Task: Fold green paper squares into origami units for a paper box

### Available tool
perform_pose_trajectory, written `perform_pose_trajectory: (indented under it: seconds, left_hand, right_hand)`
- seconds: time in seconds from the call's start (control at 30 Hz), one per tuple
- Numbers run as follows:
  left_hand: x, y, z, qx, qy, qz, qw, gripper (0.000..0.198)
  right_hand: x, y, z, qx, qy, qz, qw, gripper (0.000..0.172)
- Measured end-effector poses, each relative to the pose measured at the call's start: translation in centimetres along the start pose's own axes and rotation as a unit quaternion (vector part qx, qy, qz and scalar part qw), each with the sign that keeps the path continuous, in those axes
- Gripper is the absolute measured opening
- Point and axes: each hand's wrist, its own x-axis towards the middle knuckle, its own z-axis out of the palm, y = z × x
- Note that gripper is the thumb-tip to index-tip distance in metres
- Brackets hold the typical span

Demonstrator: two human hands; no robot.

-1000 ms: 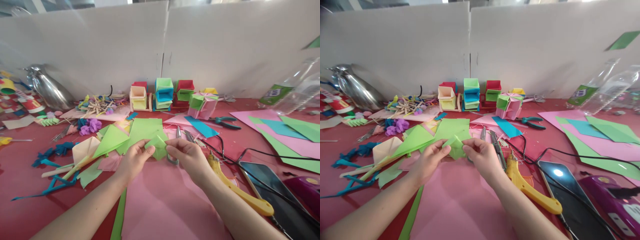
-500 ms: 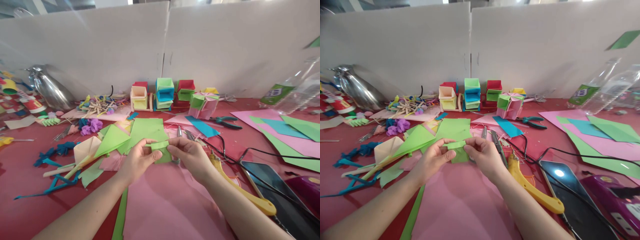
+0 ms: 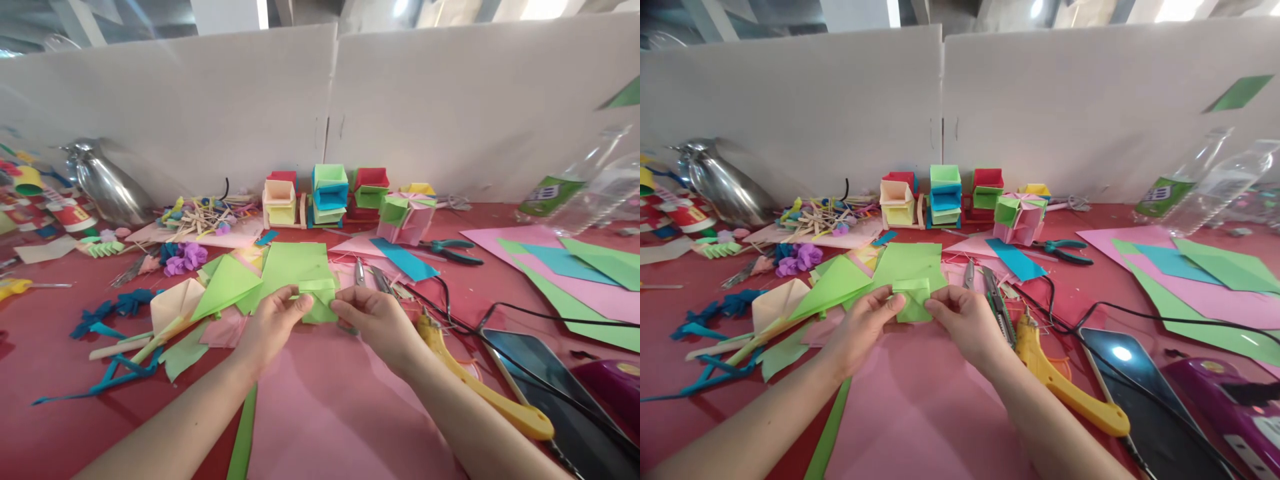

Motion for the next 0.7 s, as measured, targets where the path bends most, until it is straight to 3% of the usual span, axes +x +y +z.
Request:
perform_pose_trajectory:
  seconds: [0.13,0.27,0.37,0.5,0.7]
  left_hand:
    - [0.0,0.0,0.0,0.024,0.007,-0.002,1.000,0.024]
    - [-0.2,0.3,0.0,0.107,-0.026,-0.003,0.994,0.021]
    - [-0.4,0.5,0.3,0.115,-0.042,0.016,0.992,0.021]
    - [-0.5,0.3,0.5,0.088,-0.067,0.044,0.993,0.026]
    - [-0.3,0.0,0.5,0.080,-0.022,0.010,0.997,0.021]
  right_hand:
    - [-0.1,-0.3,-0.1,-0.042,-0.007,-0.006,0.999,0.025]
    - [-0.4,-0.5,0.0,-0.101,0.028,-0.102,0.989,0.036]
    - [-0.5,-0.5,0.2,-0.153,0.028,-0.146,0.977,0.027]
    - [-0.6,-0.3,0.5,-0.138,0.031,-0.152,0.978,0.024]
    - [-0.8,-0.3,0.9,-0.145,0.034,-0.167,0.975,0.023]
